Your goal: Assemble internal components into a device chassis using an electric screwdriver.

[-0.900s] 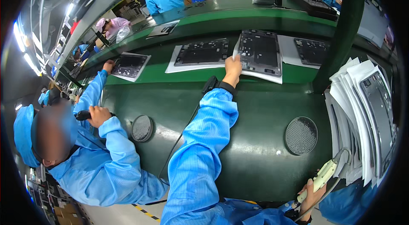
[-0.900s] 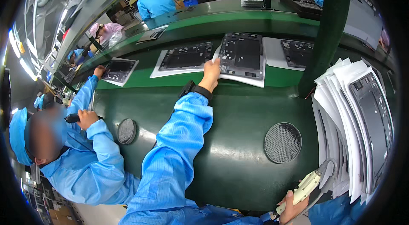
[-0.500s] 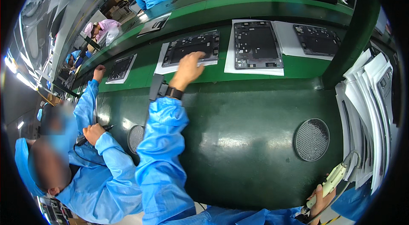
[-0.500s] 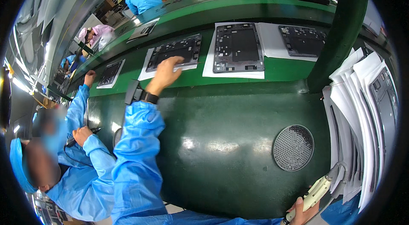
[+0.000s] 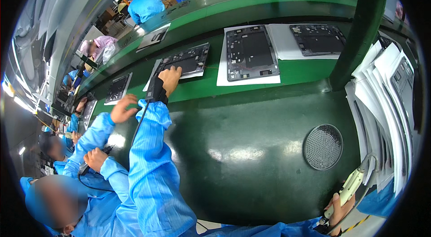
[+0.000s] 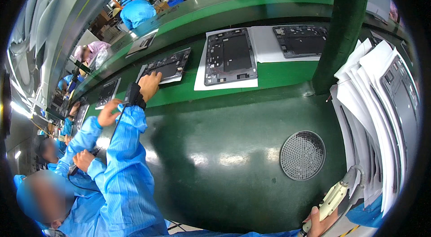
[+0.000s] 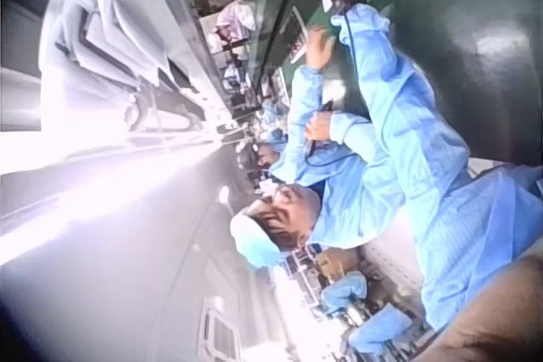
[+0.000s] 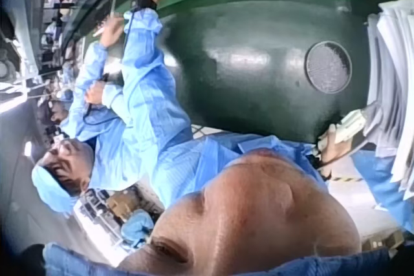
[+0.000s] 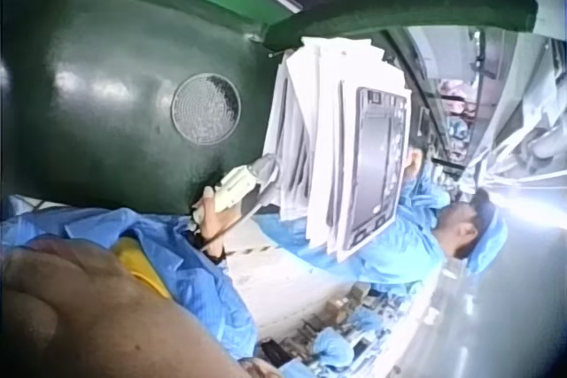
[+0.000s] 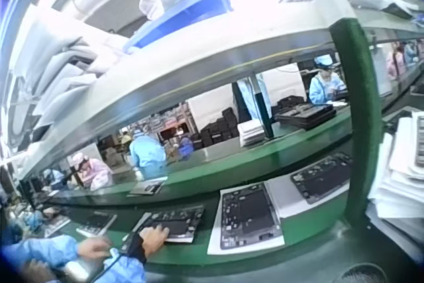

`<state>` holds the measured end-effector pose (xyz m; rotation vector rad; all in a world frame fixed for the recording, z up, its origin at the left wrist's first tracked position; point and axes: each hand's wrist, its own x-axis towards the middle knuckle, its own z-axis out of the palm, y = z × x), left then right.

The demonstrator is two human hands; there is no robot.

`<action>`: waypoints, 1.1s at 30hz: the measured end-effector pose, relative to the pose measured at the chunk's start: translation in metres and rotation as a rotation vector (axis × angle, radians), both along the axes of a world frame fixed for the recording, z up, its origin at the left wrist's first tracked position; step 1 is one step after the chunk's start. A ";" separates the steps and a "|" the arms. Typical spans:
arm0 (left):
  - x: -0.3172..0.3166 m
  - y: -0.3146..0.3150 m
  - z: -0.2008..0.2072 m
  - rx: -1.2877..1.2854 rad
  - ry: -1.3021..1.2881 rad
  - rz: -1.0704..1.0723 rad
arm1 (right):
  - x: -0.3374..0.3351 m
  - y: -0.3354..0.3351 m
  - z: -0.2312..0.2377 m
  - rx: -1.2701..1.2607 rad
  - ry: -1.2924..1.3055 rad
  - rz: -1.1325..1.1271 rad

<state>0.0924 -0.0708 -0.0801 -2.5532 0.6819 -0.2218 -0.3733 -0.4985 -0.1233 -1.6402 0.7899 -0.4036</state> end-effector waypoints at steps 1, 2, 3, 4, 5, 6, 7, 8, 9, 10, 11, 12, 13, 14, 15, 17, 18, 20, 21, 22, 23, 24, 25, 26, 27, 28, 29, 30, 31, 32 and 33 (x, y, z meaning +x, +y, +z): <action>-0.002 0.000 0.005 -0.017 -0.019 0.023 | -0.001 -0.002 -0.001 0.001 -0.004 -0.009; 0.001 0.004 0.006 -0.021 -0.037 0.004 | -0.001 -0.003 0.000 0.012 -0.012 -0.014; -0.005 0.007 0.011 -0.010 -0.045 0.015 | 0.001 -0.005 0.001 0.023 -0.033 0.009; -0.013 0.010 0.017 -0.025 -0.066 0.037 | 0.001 -0.007 0.001 0.034 -0.055 0.031; -0.023 0.014 0.022 -0.040 -0.087 0.060 | 0.000 -0.010 -0.002 0.045 -0.064 0.043; -0.035 0.022 0.027 -0.047 -0.128 0.086 | 0.000 -0.013 -0.005 0.064 -0.089 0.066; -0.041 0.016 0.027 -0.074 -0.149 0.059 | -0.003 -0.014 -0.007 0.079 -0.109 0.065; -0.048 0.013 0.026 -0.076 -0.147 0.056 | -0.004 -0.015 -0.008 0.089 -0.117 0.060; -0.056 0.008 0.027 -0.076 -0.148 0.050 | -0.004 -0.016 -0.007 0.087 -0.158 0.067; -0.069 0.001 0.029 -0.083 -0.134 0.041 | -0.005 -0.018 -0.007 0.088 -0.195 0.076; -0.083 -0.005 0.033 -0.067 -0.141 -0.017 | -0.006 -0.020 -0.007 0.104 -0.202 0.075; -0.094 -0.013 0.034 -0.079 -0.139 -0.021 | -0.007 -0.021 -0.006 0.104 -0.208 0.084; -0.107 -0.019 0.035 -0.090 -0.140 -0.018 | -0.010 -0.023 -0.007 0.105 -0.216 0.100; -0.121 -0.024 0.034 -0.083 -0.154 -0.007 | -0.015 -0.027 -0.009 0.132 -0.161 0.138; -0.135 -0.029 0.034 -0.068 -0.176 -0.002 | -0.016 -0.030 -0.012 0.145 -0.166 0.144; -0.165 -0.043 0.033 -0.084 -0.218 -0.071 | -0.018 -0.031 -0.021 0.097 -0.262 0.147; -0.181 -0.059 0.035 -0.050 -0.212 -0.063 | -0.019 -0.034 -0.025 0.129 -0.280 0.167; -0.215 -0.076 0.034 -0.032 -0.147 -0.029 | -0.017 -0.032 -0.019 0.153 -0.292 0.152; -0.230 -0.084 0.031 -0.025 -0.120 -0.021 | -0.016 -0.033 -0.016 0.158 -0.302 0.137; -0.245 -0.094 0.027 0.001 -0.108 -0.057 | -0.016 -0.035 -0.019 0.141 -0.326 0.146; -0.260 -0.104 0.023 0.025 -0.094 -0.094 | -0.013 -0.033 -0.015 0.142 -0.349 0.113; -0.277 -0.115 0.023 0.065 -0.078 -0.105 | -0.012 -0.037 -0.015 0.140 -0.350 0.135; -0.294 -0.125 0.019 0.102 -0.061 -0.090 | -0.014 -0.038 -0.016 0.138 -0.345 0.152; -0.309 -0.135 0.017 0.131 -0.016 -0.073 | -0.013 -0.039 -0.018 0.155 -0.348 0.162; -0.325 -0.144 0.017 0.153 0.034 -0.054 | -0.013 -0.040 -0.019 0.166 -0.363 0.175; -0.338 -0.158 0.020 0.149 0.085 -0.051 | -0.011 -0.039 -0.017 0.161 -0.357 0.162; -0.352 -0.166 0.017 0.142 0.118 -0.055 | -0.011 -0.038 -0.016 0.153 -0.351 0.151; -0.364 -0.173 0.014 0.145 0.193 -0.045 | -0.014 -0.041 -0.024 0.130 -0.350 0.202; -0.374 -0.179 0.013 0.146 0.268 -0.036 | -0.018 -0.045 -0.031 0.106 -0.349 0.255; -0.383 -0.186 0.013 0.114 0.306 -0.064 | -0.019 -0.046 -0.031 0.113 -0.343 0.267; -0.388 -0.191 0.014 0.103 0.325 -0.067 | -0.018 -0.044 -0.031 0.095 -0.341 0.250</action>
